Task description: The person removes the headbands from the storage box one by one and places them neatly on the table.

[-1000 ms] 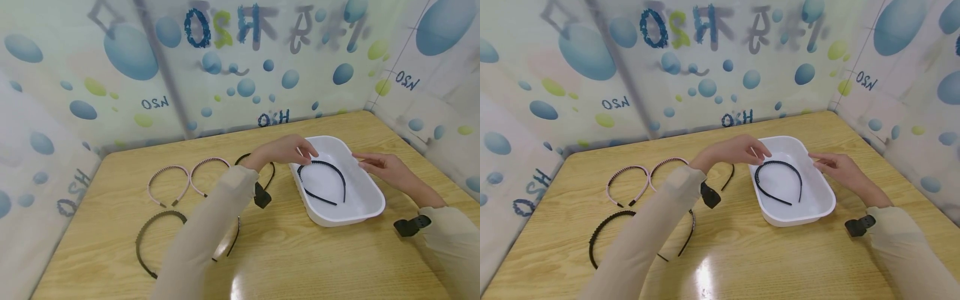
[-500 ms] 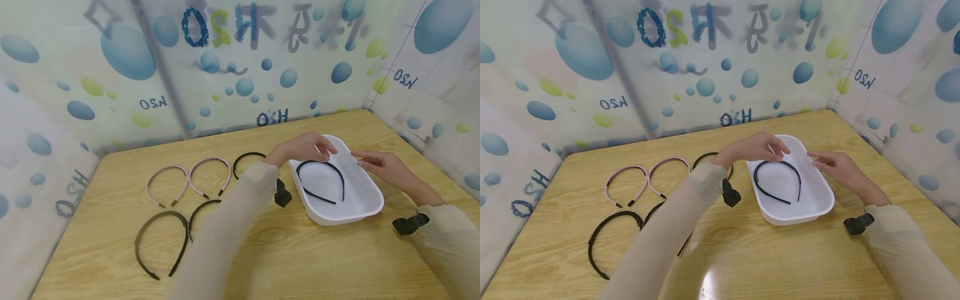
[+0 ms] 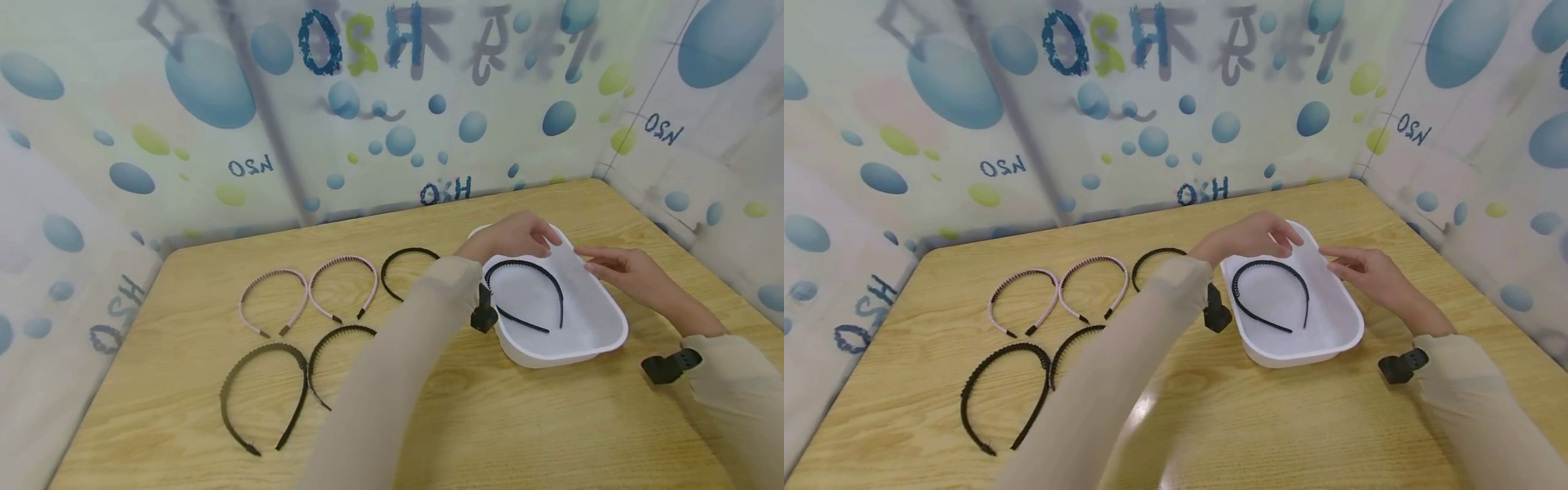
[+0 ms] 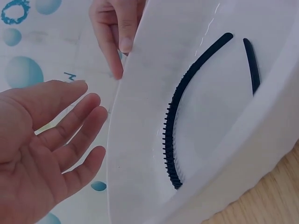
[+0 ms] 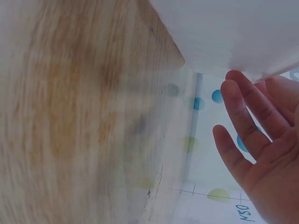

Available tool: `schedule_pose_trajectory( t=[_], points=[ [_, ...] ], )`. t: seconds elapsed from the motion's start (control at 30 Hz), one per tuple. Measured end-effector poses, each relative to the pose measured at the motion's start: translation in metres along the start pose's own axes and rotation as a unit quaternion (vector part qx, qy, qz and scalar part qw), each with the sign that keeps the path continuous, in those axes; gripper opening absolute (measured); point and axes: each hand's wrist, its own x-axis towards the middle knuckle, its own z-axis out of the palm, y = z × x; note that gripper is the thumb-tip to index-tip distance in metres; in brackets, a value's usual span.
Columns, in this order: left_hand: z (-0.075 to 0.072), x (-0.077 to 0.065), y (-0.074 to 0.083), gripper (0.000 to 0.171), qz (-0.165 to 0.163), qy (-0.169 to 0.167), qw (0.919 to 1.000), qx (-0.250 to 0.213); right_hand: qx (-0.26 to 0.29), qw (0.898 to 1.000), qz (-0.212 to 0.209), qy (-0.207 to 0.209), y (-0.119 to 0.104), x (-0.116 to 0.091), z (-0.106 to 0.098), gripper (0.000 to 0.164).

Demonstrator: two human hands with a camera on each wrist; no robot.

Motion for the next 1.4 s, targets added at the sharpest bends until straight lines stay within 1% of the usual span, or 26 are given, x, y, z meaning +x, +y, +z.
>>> schedule_pose_trajectory(
  t=[0.17,0.27,0.33,0.53,0.7,0.73,0.83,0.93,1.17,1.3,1.4],
  points=[
    [0.002,0.007,0.005,0.027,-0.038,0.007,0.9992,0.001,0.0,1.0,-0.004,0.002,-0.002,-0.001,-0.001,0.041],
    [0.004,0.01,0.008,0.026,-0.066,0.014,0.9977,-0.003,0.003,1.0,-0.006,0.002,-0.002,-0.001,-0.001,0.04],
    [0.005,0.011,0.009,0.026,-0.077,0.02,0.9968,-0.009,0.005,1.0,-0.005,0.001,-0.002,-0.001,-0.001,0.041],
    [0.012,0.017,0.001,0.026,-0.1,0.037,0.9941,-0.022,-0.003,1.0,-0.003,-0.001,0.0,-0.002,0.0,0.04],
    [0.018,0.022,-0.005,0.024,-0.124,0.059,0.9899,-0.034,-0.018,1.0,0.003,-0.004,0.001,-0.001,0.0,0.039],
    [0.019,0.022,-0.006,0.025,-0.121,0.062,0.9901,-0.036,-0.019,1.0,0.004,-0.005,0.0,-0.001,0.0,0.039],
    [0.021,0.025,-0.005,0.024,-0.126,0.071,0.9883,-0.047,-0.016,1.0,0.005,-0.005,-0.001,0.0,-0.001,0.039],
    [0.021,0.028,-0.005,0.025,-0.123,0.073,0.9882,-0.055,-0.011,1.0,0.001,-0.003,-0.001,0.0,-0.002,0.039],
    [0.021,0.031,-0.01,0.024,-0.146,0.081,0.9835,-0.069,0.005,1.0,-0.009,-0.002,-0.003,0.001,-0.001,0.04],
    [0.024,0.033,-0.01,0.023,-0.152,0.087,0.9824,-0.066,0.011,1.0,-0.007,-0.002,-0.003,-0.001,-0.001,0.039],
    [0.026,0.033,-0.011,0.022,-0.149,0.094,0.9825,-0.061,0.008,1.0,-0.008,0.0,-0.003,-0.001,-0.001,0.039]
  ],
)
